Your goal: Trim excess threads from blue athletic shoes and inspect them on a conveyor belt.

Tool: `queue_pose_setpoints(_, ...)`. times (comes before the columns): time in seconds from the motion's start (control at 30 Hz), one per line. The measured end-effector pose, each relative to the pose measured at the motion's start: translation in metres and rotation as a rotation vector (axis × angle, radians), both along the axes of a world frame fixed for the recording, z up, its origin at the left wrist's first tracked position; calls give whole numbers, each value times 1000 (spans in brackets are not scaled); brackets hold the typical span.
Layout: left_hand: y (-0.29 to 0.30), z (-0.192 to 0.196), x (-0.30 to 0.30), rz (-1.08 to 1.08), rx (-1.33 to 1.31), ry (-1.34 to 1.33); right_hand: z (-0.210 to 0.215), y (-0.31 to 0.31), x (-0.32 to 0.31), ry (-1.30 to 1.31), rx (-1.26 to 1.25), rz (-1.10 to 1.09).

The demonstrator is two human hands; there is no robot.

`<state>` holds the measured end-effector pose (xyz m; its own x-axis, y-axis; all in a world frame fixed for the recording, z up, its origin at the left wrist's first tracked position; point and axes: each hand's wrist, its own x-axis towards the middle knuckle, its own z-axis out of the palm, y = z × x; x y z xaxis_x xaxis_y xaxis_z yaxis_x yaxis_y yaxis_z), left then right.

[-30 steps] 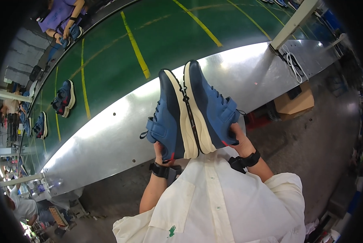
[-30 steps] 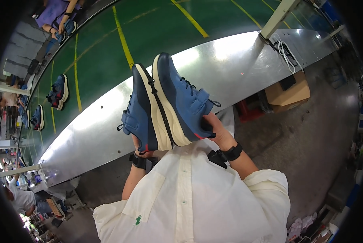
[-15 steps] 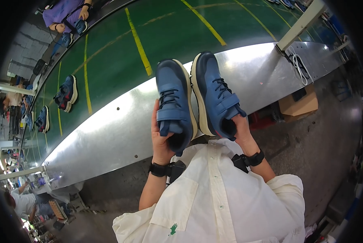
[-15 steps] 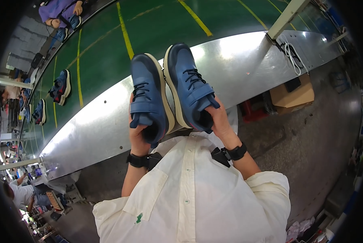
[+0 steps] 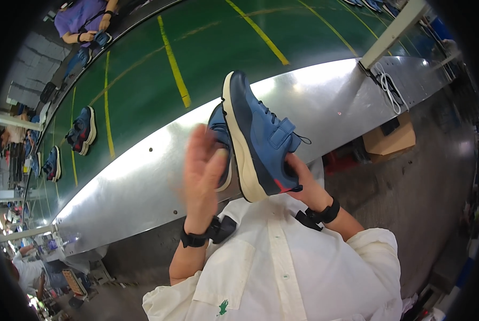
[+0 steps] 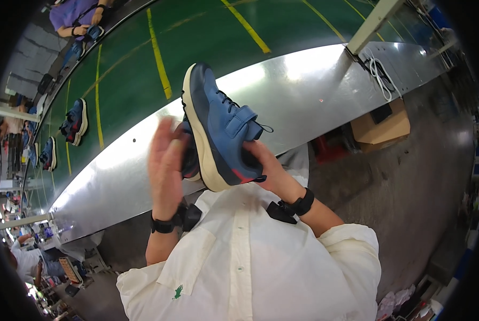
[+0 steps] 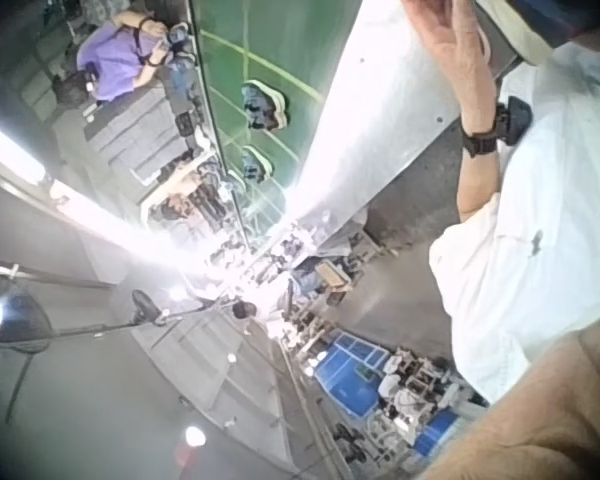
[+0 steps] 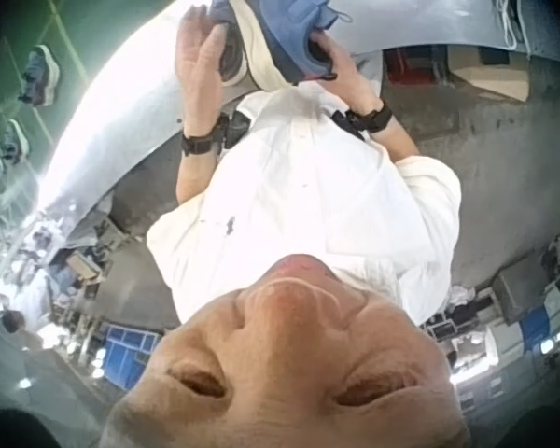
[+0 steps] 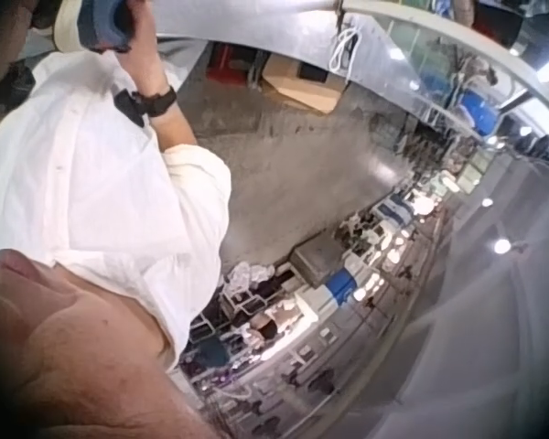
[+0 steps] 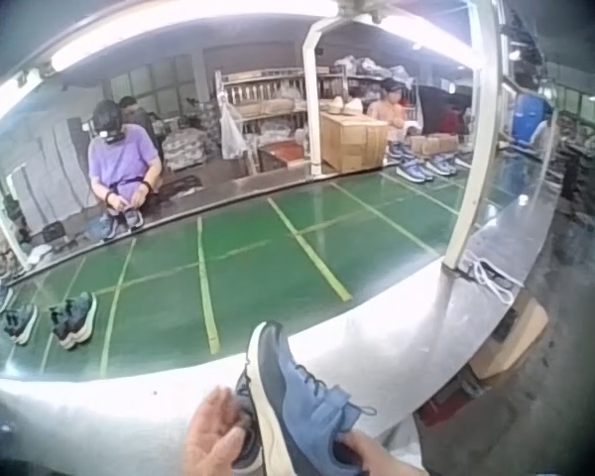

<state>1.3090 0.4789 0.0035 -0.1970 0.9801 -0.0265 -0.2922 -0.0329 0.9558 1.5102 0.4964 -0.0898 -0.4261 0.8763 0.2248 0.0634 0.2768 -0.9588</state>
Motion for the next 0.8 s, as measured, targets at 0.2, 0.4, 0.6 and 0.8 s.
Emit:
queue_pose_setpoints(0.2, 7, -3, 34, -183, -213, -70, 38, 13, -5, 539, -900, 108)
queue_pose_setpoints(0.4, 5, -19, 43, -166, -239, -66, 24, 13, 9, 552, -932, 79)
queue_pose_setpoints(0.6, 6, -18, 49, -150, -310, -189, 25, 17, 25, 353, -855, 6)
queue_pose_setpoints(0.8, 5, -20, 47, -102, -315, -157, 52, 25, 68, 122, -538, -199)
